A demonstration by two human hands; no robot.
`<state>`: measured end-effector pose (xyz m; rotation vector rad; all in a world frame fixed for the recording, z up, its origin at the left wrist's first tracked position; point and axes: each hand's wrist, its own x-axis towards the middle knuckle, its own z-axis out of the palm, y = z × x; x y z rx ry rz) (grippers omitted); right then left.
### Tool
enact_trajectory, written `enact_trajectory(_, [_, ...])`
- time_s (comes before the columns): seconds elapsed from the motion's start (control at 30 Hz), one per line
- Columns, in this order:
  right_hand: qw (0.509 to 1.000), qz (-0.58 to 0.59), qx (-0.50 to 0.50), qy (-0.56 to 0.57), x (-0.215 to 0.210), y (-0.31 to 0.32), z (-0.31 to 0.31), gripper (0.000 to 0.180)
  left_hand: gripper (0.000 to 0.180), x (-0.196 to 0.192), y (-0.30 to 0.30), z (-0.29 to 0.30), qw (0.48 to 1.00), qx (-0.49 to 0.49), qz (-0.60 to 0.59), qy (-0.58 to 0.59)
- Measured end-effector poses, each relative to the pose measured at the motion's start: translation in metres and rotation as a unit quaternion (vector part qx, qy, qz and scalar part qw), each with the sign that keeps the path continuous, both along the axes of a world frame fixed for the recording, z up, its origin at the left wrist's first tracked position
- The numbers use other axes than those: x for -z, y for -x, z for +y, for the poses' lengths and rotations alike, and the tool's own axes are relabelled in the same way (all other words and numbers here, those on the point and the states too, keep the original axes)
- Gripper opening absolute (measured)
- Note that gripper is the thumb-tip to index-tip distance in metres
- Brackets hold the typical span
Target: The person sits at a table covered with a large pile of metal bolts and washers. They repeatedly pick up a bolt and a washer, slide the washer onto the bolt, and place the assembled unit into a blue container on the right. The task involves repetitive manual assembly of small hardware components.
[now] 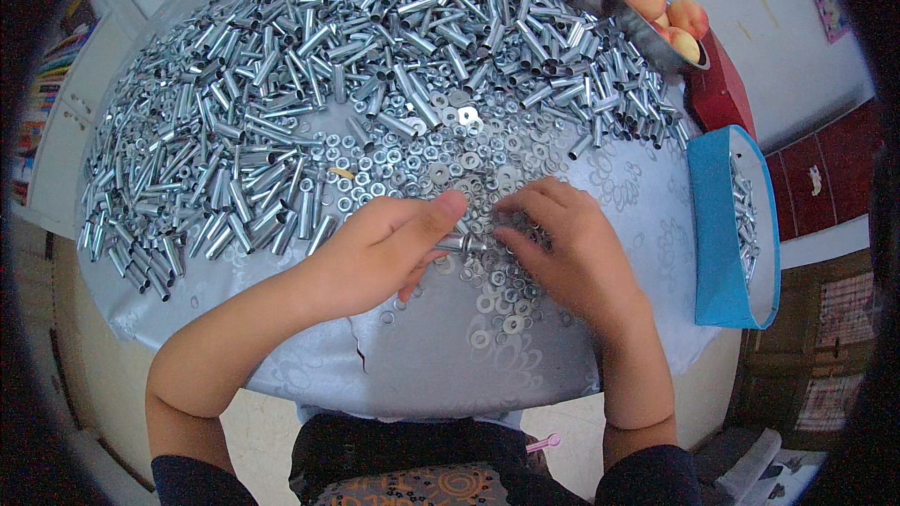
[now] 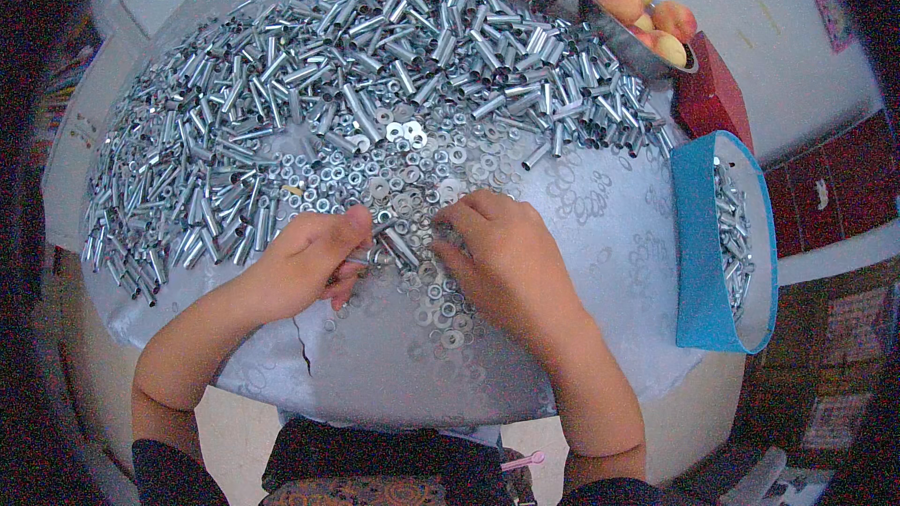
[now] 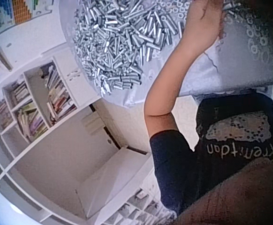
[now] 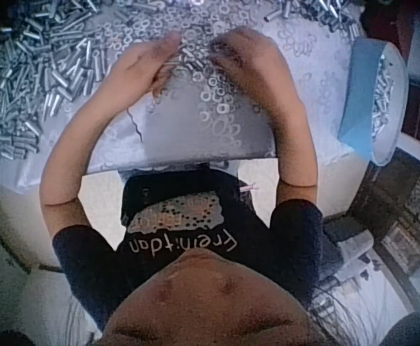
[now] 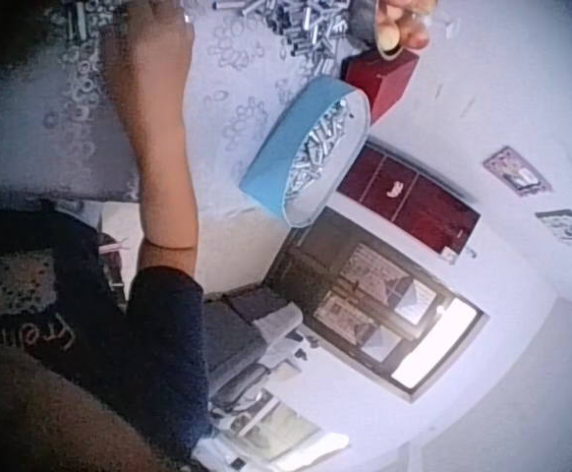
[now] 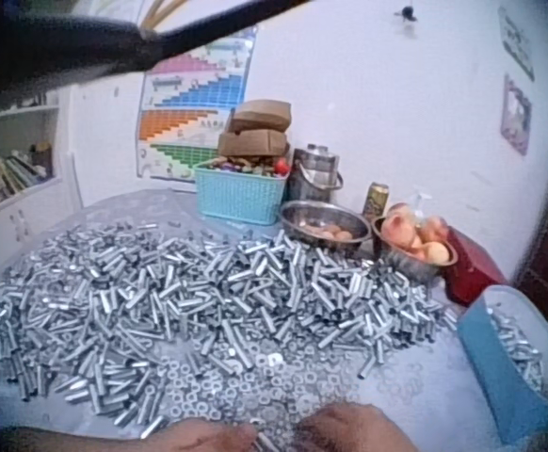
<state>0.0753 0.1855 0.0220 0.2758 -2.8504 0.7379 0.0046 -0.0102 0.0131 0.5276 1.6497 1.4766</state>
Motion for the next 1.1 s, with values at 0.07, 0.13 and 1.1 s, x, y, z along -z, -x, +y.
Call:
enact_trajectory(0.07, [1.000, 0.008, -0.012, 0.000, 0.000, -0.001, -0.002, 0.018, 0.057, 0.000, 0.000, 0.000, 1.000, 0.002, -0.002, -0.002])
enact_trajectory(0.13, [1.000, 0.016, -0.018, 0.003, -0.001, -0.002, -0.005, 0.017, 0.057, -0.001, 0.000, 0.000, 1.000, 0.004, -0.006, -0.001])
enact_trajectory(1.1, [0.994, 0.093, 0.000, 0.065, 0.002, 0.006, -0.013, 0.020, 0.057, 0.001, 0.003, 0.000, 0.998, -0.027, -0.050, -0.022])
